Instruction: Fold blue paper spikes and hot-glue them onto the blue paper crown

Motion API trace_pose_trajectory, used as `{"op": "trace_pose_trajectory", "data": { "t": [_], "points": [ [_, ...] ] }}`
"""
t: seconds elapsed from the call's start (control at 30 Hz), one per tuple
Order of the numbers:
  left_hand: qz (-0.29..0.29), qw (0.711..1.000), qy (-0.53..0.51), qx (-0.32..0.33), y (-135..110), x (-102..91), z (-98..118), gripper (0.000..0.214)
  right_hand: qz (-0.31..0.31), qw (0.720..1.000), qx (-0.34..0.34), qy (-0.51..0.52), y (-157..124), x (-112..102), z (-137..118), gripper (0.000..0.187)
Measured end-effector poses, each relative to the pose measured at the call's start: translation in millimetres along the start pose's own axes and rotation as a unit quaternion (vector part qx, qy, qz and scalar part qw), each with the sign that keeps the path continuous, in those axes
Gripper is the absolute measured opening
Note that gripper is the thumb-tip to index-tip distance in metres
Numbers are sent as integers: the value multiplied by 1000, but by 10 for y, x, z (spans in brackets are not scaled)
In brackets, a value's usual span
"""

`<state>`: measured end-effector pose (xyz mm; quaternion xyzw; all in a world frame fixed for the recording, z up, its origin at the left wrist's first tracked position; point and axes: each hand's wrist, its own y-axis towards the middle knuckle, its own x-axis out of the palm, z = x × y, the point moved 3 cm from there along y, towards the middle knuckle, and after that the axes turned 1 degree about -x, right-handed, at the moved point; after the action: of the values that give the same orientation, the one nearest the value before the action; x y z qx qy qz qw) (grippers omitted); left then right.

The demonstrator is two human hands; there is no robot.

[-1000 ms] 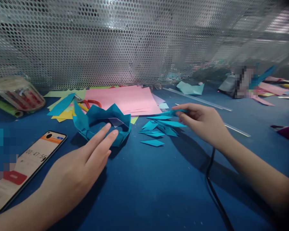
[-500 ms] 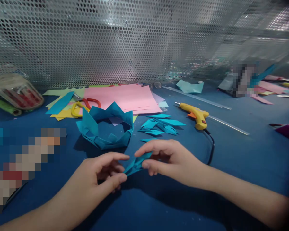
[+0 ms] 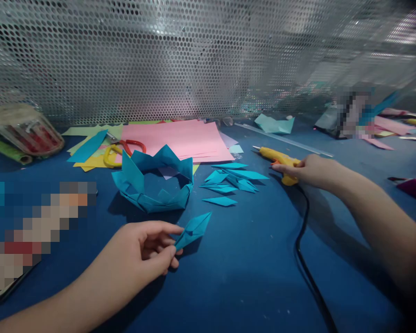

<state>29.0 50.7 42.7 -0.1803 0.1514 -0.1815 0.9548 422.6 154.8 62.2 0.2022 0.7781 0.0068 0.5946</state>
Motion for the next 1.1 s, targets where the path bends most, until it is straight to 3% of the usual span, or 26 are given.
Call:
{"op": "trace_pose_trajectory", "data": {
  "t": [0.1,0.17,0.4,0.53,0.67,0.8,0.97,1.1],
  "points": [
    [-1,1000,-3,-13,3,1,-10,28,-105,992,74,-7,105,149,193,28],
    [-2,1000,-1,-16,-1,0,-1,25,-141,985,103,-3,119,183,245,30],
    [12,1000,16,-14,-11,-34,41,20,-166,972,151,71,37,149,179,31],
    [-2,1000,10,-17,-5,-55,39,20,-157,964,120,179,-56,149,-78,32],
    [-11,1000,-1,-24,13,-59,4,21,-145,939,74,303,-188,112,-377,29],
    [-14,999,-9,-37,40,-63,-28,24,-96,913,-9,396,-314,19,-608,5],
    [-11,999,-11,-47,58,-50,2,27,-65,889,-86,444,-425,-48,-719,15],
    [-15,999,-8,-43,57,-37,10,25,-81,892,-136,423,-544,-61,-805,17]
  ]
}}
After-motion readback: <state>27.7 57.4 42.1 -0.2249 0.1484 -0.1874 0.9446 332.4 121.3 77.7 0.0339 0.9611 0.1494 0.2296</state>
